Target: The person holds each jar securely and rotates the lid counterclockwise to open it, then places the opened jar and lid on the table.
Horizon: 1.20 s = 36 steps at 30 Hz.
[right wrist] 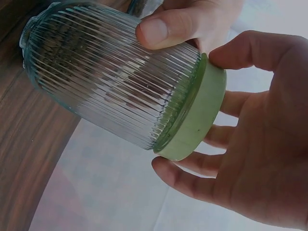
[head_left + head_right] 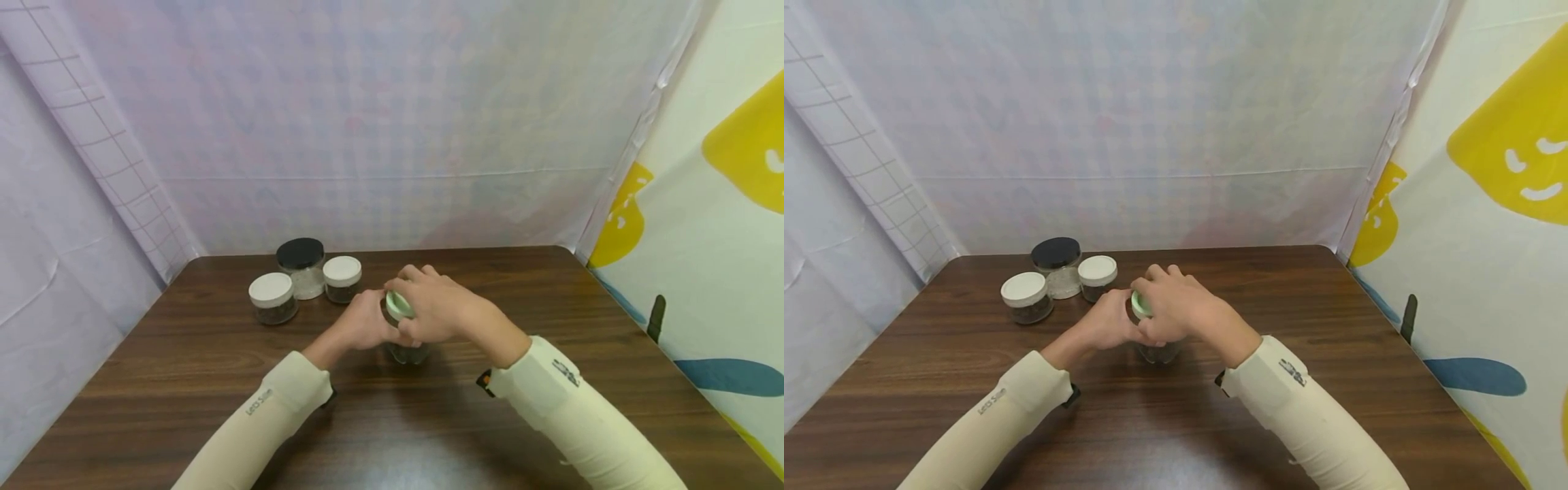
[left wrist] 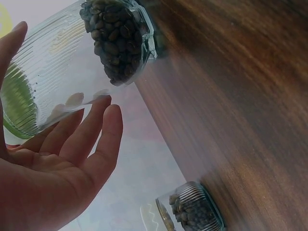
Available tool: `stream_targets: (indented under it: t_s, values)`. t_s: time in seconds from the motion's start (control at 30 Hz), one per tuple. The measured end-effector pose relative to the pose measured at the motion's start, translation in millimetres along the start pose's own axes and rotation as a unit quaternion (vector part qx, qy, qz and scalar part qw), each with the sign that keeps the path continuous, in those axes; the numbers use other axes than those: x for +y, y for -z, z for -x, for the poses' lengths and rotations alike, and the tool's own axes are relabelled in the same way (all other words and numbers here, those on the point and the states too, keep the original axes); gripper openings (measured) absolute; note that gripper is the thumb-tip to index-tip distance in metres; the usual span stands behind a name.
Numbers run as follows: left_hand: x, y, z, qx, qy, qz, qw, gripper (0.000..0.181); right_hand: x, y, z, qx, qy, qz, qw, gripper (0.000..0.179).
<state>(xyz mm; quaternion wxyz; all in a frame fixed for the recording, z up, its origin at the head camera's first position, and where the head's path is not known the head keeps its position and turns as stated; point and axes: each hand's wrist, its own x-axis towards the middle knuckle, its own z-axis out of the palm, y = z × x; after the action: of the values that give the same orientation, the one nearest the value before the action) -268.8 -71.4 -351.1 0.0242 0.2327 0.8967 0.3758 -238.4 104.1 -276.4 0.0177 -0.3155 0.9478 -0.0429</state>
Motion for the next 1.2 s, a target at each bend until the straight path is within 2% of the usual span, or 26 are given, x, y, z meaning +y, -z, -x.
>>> stream_targets:
  t_s: [0.17, 0.3, 0.4, 0.53, 0.7, 0.9, 1.07, 1.2]
  values:
    - [1.4, 0.0, -0.1, 0.0, 0.005, 0.003, 1.0, 0.078, -0.3, 2.7, 1.0, -0.008, 0.006, -0.008, 0.9999, 0.061]
    - [1.5, -0.4, -1.4, -0.003, -0.008, 0.001, 1.0, 0.076, 0.8, 5.7, 1.8, -0.001, 0.004, -0.016, 0.9999, 0.061]
    - [1.4, -0.9, -2.5, -0.006, -0.019, -0.002, 0.9998, 0.07, 1.3, 7.7, 1.4, 0.021, -0.022, -0.006, 0.9995, 0.062]
    - [1.8, -1.4, -2.9, -0.005, -0.027, -0.003, 0.9996, 0.062, 0.6, 9.4, 0.4, 0.045, -0.077, 0.019, 0.9958, 0.071]
    - [1.6, -1.9, -2.3, -0.005, -0.027, 0.009, 0.9996, 0.061, -1.7, 7.4, -0.8, 0.024, -0.108, 0.024, 0.9936, 0.079]
    - [3.2, -3.4, -1.9, 0.007, -0.02, 0.013, 0.9997, 0.059, -1.2, 4.6, -1.2, -0.005, -0.09, 0.037, 0.9953, 0.073]
    - [6.8, -2.2, -3.4, 0.02, -0.026, 0.015, 0.9994, 0.06, 1.9, 8.3, 0.7, -0.003, -0.073, 0.026, 0.997, 0.066]
    - [9.4, -1.8, -4.9, 0.018, -0.021, 0.015, 0.9995, 0.064, 5.4, 11.7, 4.2, -0.001, -0.053, 0.009, 0.9985, 0.063]
